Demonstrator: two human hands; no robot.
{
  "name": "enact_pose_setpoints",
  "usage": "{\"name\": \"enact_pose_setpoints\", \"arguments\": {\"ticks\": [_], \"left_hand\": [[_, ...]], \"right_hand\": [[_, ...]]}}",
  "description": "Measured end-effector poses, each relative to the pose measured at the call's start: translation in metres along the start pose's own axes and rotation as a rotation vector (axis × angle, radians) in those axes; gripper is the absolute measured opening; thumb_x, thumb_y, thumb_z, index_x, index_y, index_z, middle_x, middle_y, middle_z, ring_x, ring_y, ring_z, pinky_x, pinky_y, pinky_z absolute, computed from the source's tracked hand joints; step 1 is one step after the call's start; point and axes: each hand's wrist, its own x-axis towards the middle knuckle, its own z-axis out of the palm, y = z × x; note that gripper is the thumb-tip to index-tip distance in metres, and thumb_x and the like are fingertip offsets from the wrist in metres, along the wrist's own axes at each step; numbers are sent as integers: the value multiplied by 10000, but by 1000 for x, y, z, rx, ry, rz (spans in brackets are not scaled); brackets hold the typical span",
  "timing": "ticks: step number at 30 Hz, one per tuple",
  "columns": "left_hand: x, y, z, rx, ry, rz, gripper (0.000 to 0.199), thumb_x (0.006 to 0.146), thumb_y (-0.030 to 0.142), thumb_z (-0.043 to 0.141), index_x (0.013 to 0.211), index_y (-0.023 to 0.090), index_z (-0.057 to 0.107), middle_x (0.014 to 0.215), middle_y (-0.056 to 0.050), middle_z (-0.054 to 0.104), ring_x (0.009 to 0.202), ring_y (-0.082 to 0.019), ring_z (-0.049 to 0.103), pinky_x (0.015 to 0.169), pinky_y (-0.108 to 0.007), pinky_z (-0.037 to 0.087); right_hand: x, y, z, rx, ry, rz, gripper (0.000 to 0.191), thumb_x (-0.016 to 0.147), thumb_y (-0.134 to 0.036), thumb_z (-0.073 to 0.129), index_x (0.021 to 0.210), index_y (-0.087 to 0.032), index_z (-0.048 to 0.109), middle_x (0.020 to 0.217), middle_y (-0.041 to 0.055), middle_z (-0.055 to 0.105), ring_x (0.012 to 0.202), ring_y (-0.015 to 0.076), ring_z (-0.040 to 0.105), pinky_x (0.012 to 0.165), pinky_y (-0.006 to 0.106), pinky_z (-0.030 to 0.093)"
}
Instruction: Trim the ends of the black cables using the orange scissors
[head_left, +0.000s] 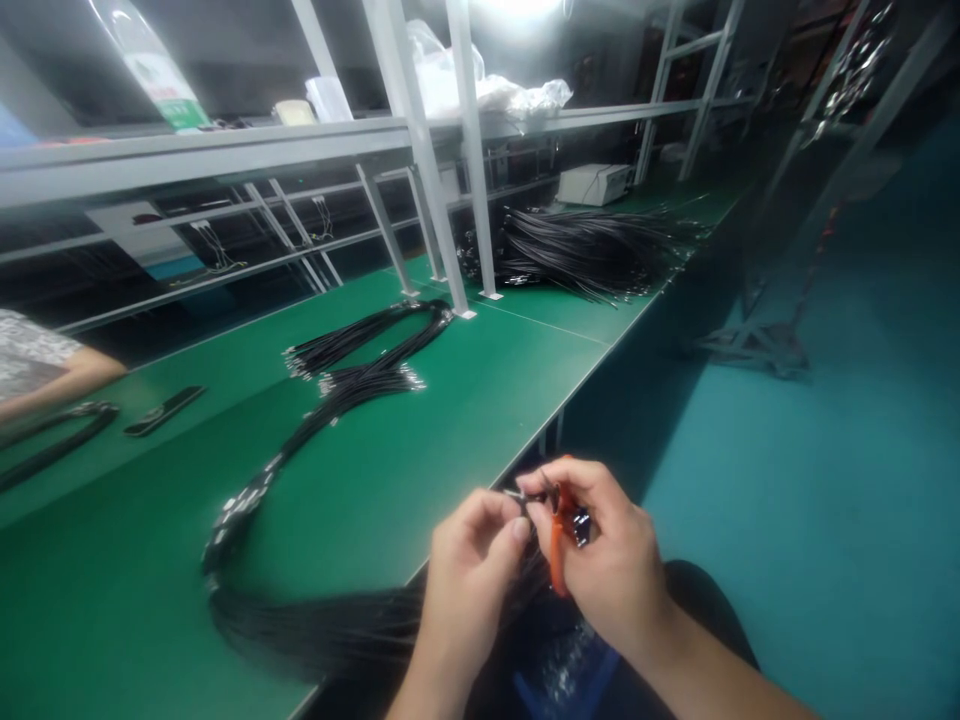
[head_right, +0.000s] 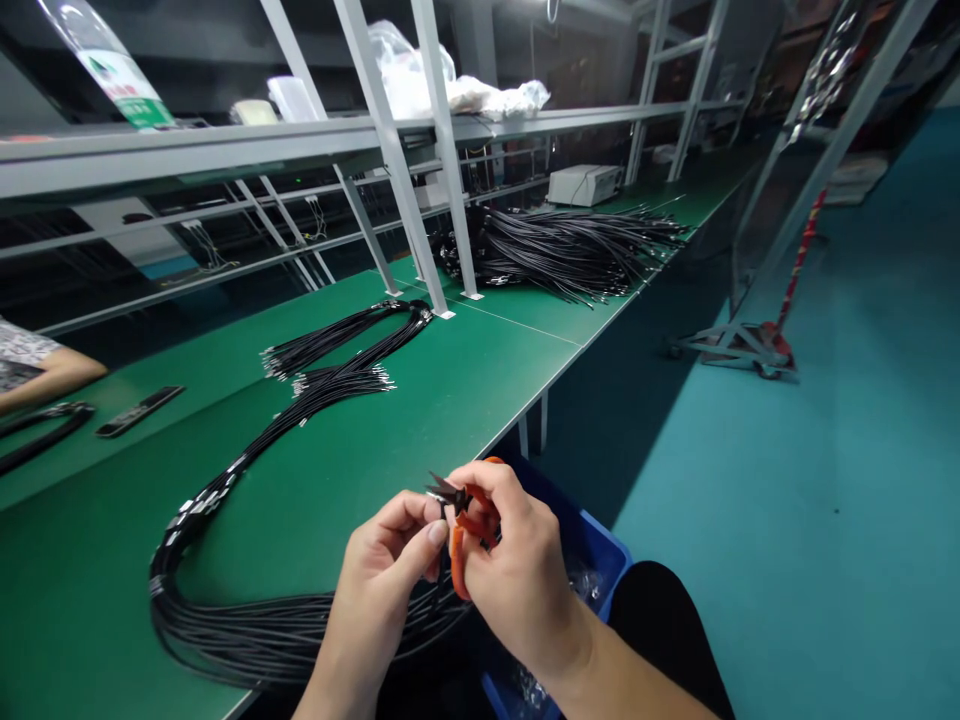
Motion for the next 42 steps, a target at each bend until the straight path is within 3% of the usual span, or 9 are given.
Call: {"name": "enact_pose_setpoints", "arguments": {"ticks": [8, 11, 15, 21, 26, 30, 42], "left_hand": [[-5, 0, 3, 31, -8, 30, 122, 771, 263, 663, 758, 142, 651, 661, -6, 610, 550, -99, 509, 494, -185, 406], [-5, -3, 4, -25, 35, 15, 141, 764, 278, 675, 731, 143, 648, 612, 9, 588, 501, -81, 482, 478, -181, 395], [-1, -7, -1, -55, 116, 39, 123, 759, 263, 687, 730, 149, 654, 647, 16, 582, 511, -67, 468, 485, -170, 390], [5, -13, -7, -53, 142, 95, 46, 776, 217, 674, 784, 172, 669, 728, 14, 617, 560, -80, 531, 551, -187, 450], [4, -14, -2, -29, 176, 145, 18, 782, 176, 664, 774, 188, 675, 740, 21, 614, 574, -81, 536, 563, -184, 467], [2, -14, -1, 38, 140, 163, 35, 794, 171, 653, 770, 187, 673, 728, 20, 603, 591, -84, 550, 572, -180, 462], [3, -21, -1, 183, 108, 188, 40, 803, 184, 636, 773, 201, 657, 710, 29, 588, 603, -96, 567, 551, -171, 454]], "right_hand": [[-1, 4, 1, -138, 49, -308, 558, 666, 66, 622, 1057, -330, 585, 807, -29, 716, 717, 189, 683, 650, 288, 533], [-3, 7, 3, -131, 138, -330, 616, 653, 63, 637, 1108, -349, 592, 800, -28, 719, 732, 208, 682, 667, 312, 533], [-12, 10, -1, -40, 179, -139, 512, 645, 28, 661, 1014, -328, 656, 834, -4, 721, 722, 210, 672, 634, 308, 531], [-31, -7, -11, 346, -155, 449, 351, 655, -115, 699, 975, -245, 638, 802, 34, 681, 662, 178, 630, 592, 273, 508], [-29, -10, -10, 687, -372, 748, 284, 667, -224, 743, 904, -193, 588, 626, -3, 626, 440, 65, 461, 415, 166, 357], [-22, -7, -7, 754, -398, 859, 297, 723, -368, 717, 857, -196, 515, 610, -6, 637, 326, 8, 329, 333, 137, 225], [-14, -5, -1, 594, -337, 968, 333, 648, -342, 742, 795, -181, 490, 551, -18, 645, 246, 23, 370, 258, 132, 221]]}}
